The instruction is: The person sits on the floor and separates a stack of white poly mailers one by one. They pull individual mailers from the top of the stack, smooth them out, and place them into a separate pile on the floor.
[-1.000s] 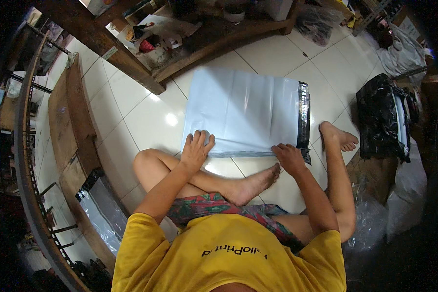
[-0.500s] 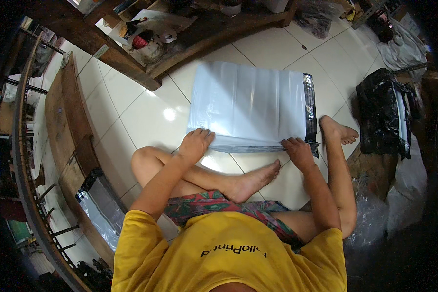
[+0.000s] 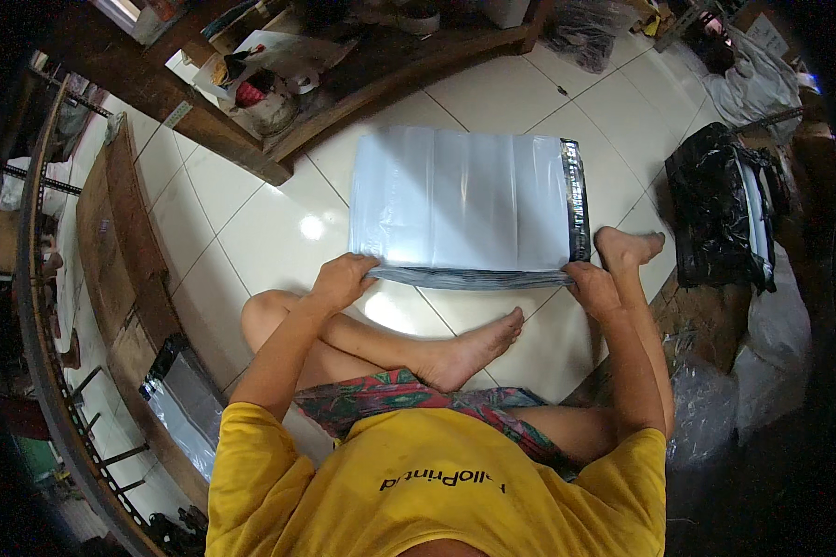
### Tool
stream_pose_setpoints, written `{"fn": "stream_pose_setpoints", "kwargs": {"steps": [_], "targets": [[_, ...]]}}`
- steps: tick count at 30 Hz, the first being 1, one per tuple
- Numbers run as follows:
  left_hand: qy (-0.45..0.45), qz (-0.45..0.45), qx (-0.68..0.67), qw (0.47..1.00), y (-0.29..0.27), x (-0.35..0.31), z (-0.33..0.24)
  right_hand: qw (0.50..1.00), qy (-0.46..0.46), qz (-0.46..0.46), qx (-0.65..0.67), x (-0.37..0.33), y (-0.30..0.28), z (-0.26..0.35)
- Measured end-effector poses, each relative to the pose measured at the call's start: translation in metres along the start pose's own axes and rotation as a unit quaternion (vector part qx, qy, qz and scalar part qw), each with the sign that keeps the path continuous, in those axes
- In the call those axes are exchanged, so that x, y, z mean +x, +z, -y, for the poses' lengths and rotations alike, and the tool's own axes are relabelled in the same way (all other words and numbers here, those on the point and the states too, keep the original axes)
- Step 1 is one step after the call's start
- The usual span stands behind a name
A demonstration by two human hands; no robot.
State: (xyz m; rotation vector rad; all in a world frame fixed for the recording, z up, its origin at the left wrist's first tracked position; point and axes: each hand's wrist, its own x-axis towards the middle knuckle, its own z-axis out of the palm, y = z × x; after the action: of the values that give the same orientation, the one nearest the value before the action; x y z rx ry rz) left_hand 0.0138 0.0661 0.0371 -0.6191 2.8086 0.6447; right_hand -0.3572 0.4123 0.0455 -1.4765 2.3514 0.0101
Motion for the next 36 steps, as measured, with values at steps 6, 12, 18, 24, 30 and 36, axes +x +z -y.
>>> {"fn": "stream_pose_setpoints", "kwargs": {"steps": [6, 12, 18, 24, 30, 36], "targets": [[-0.047, 0.059, -0.104, 0.992, -0.004, 0.006, 0.023, 0.998, 0.032, -0.006, 0.055, 0.004, 0.001, -0.028], [-0.112, 0.012, -0.328, 0.938, -0.002, 0.016, 0.034, 0.974, 0.114, 0.024, 0.193, 0.037, -0.019, -0.041], [-0.186, -0.022, -0.428, 0.884, 0.011, 0.034, 0.039, 0.954, 0.151, -0.052, 0.254, 0.064, 0.009, -0.054], [-0.228, -0.074, -0.381, 0.893, 0.015, 0.046, 0.023, 0.939, 0.185, -0.160, 0.241, 0.064, 0.022, -0.041], [-0.289, -0.095, -0.314, 0.899, 0.026, 0.044, 0.019, 0.957, -0.147, -0.251, -0.018, 0.039, 0.002, 0.039], [-0.244, -0.293, -0.212, 0.900, 0.012, 0.049, 0.000, 0.976, -0.121, -0.143, -0.111, 0.055, 0.030, 0.044]]}}
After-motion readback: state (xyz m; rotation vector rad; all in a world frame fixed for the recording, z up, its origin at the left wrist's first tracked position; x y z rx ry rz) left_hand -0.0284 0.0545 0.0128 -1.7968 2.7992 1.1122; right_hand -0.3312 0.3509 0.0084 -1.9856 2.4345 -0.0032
